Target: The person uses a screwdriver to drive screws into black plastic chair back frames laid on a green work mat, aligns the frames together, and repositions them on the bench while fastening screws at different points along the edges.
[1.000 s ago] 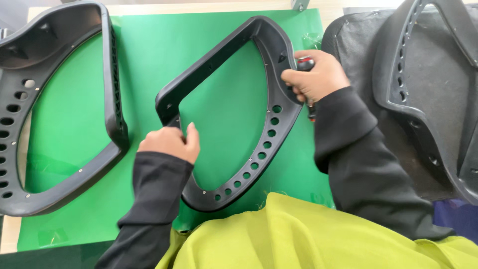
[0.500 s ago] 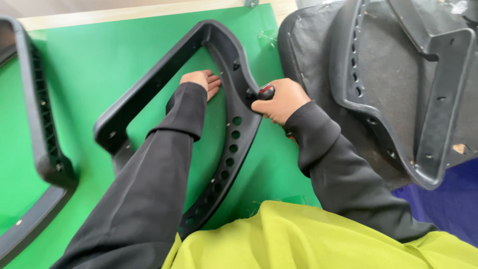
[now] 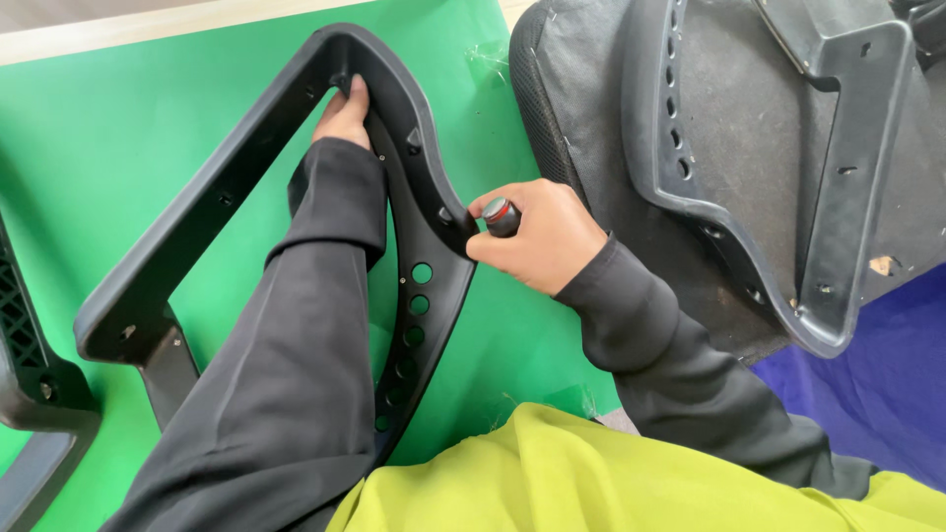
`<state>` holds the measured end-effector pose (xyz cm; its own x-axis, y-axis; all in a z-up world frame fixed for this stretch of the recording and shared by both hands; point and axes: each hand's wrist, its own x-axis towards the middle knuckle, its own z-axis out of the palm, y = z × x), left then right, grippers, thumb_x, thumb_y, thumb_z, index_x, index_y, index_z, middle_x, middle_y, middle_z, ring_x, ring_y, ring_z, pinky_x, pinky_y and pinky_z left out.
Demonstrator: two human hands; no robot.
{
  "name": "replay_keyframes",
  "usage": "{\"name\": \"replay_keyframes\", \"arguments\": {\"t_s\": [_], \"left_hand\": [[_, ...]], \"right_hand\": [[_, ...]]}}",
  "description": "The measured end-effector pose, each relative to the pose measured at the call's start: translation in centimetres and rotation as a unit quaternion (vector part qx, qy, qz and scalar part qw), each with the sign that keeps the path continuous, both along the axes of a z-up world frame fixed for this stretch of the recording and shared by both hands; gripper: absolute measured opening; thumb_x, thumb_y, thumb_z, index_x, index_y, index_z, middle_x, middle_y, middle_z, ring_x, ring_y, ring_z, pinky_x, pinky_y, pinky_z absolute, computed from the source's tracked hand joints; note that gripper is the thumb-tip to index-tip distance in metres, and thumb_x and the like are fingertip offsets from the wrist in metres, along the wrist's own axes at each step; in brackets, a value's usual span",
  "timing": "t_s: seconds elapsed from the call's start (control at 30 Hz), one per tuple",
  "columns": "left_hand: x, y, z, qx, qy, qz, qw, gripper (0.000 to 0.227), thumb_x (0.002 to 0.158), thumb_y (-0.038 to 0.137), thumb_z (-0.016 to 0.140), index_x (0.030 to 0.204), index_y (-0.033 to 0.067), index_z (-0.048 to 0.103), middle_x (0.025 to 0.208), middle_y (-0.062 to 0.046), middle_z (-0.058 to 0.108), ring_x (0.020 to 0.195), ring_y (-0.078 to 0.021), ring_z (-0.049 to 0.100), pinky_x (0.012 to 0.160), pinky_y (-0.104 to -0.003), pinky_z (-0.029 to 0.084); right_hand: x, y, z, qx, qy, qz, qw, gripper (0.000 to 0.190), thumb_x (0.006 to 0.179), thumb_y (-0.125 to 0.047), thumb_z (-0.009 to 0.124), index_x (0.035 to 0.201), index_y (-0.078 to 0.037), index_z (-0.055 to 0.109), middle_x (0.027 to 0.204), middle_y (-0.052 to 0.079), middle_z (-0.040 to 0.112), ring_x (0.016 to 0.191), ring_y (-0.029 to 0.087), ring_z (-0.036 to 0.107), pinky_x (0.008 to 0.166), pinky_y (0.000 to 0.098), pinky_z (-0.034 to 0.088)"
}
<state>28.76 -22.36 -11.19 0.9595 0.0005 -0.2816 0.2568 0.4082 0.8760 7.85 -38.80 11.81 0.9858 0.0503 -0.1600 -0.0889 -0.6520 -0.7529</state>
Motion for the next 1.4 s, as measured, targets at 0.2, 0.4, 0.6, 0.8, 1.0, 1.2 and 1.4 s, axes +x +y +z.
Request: {"name": "replay_keyframes", "arguments": {"t_s": [0.2, 0.4, 0.6, 0.8, 1.0, 1.2, 1.4], "left_hand": [[-2.5, 0.3, -2.3, -0.239, -0.011, 0.067, 0.969, 0.055, 0.095, 0.015, 0.072, 0.141, -0.0062, 0.050, 0.130, -0.019, 0.067, 0.120, -0.0275, 0.067, 0.105, -0.038, 0.054], [-3.7, 0.5, 0.6, -0.242, 0.018, 0.110, 0.964, 0.049, 0.092, 0.007, 0.073, 0.137, 0.0032, 0.053, 0.127, -0.019, 0.068, 0.117, -0.0285, 0.069, 0.101, -0.039, 0.056], [-4.2, 0.6, 1.8, -0.219, 0.088, 0.148, 0.961, 0.044, 0.089, 0.006, 0.075, 0.131, 0.0074, 0.060, 0.120, -0.018, 0.073, 0.111, -0.0275, 0.071, 0.096, -0.038, 0.058], [-3.7, 0.8, 2.0, -0.006, 0.100, 0.137, 0.985, 0.040, 0.091, 0.017, 0.076, 0.129, 0.0111, 0.064, 0.120, -0.011, 0.074, 0.106, -0.0196, 0.070, 0.093, -0.030, 0.054], [-3.4, 1.0, 0.5, -0.006, 0.093, 0.129, 0.987, 0.042, 0.092, 0.016, 0.075, 0.130, 0.0114, 0.060, 0.120, -0.011, 0.071, 0.107, -0.0193, 0.069, 0.094, -0.029, 0.053], [-1.8, 0.8, -1.0, -0.175, 0.080, 0.150, 0.970, 0.043, 0.089, 0.000, 0.071, 0.129, 0.0037, 0.054, 0.114, -0.016, 0.069, 0.107, -0.0265, 0.069, 0.093, -0.037, 0.057], [-1.8, 2.0, -1.1, -0.284, 0.150, 0.057, 0.945, 0.025, 0.088, 0.005, 0.060, 0.112, 0.0024, 0.056, 0.101, -0.015, 0.069, 0.093, -0.0310, 0.069, 0.084, -0.045, 0.061]], "right_hand": [[0.3, 0.5, 0.2, 0.020, 0.106, -0.044, 0.993, 0.033, 0.075, -0.016, 0.071, 0.104, 0.000, 0.075, 0.060, 0.004, 0.063, 0.051, 0.008, 0.058, 0.049, 0.0292, 0.049], [0.5, 0.8, 0.2, 0.039, 0.105, -0.031, 0.993, 0.032, 0.076, -0.014, 0.072, 0.104, 0.001, 0.075, 0.060, 0.003, 0.063, 0.052, 0.007, 0.058, 0.048, 0.0274, 0.049], [0.4, 0.8, -0.1, 0.062, 0.133, -0.045, 0.988, 0.031, 0.077, -0.014, 0.072, 0.104, 0.001, 0.076, 0.060, 0.003, 0.062, 0.050, 0.007, 0.057, 0.045, 0.0273, 0.047], [-0.1, 1.2, -0.3, 0.059, 0.131, -0.049, 0.988, 0.034, 0.077, -0.015, 0.072, 0.107, -0.001, 0.075, 0.059, 0.002, 0.062, 0.050, 0.007, 0.056, 0.044, 0.0270, 0.047], [-0.7, 1.2, -0.6, 0.076, 0.136, -0.065, 0.986, 0.036, 0.076, -0.015, 0.072, 0.109, -0.002, 0.075, 0.060, 0.003, 0.061, 0.049, 0.007, 0.055, 0.044, 0.0272, 0.046], [-1.7, 1.1, -0.8, 0.077, 0.110, -0.056, 0.989, 0.037, 0.076, -0.015, 0.072, 0.111, -0.003, 0.074, 0.060, 0.003, 0.062, 0.050, 0.007, 0.056, 0.045, 0.0259, 0.047], [-2.4, 0.9, -0.9, 0.080, 0.131, -0.063, 0.986, 0.034, 0.077, -0.016, 0.072, 0.108, -0.002, 0.075, 0.060, 0.003, 0.063, 0.049, 0.008, 0.056, 0.045, 0.0262, 0.047]]}}
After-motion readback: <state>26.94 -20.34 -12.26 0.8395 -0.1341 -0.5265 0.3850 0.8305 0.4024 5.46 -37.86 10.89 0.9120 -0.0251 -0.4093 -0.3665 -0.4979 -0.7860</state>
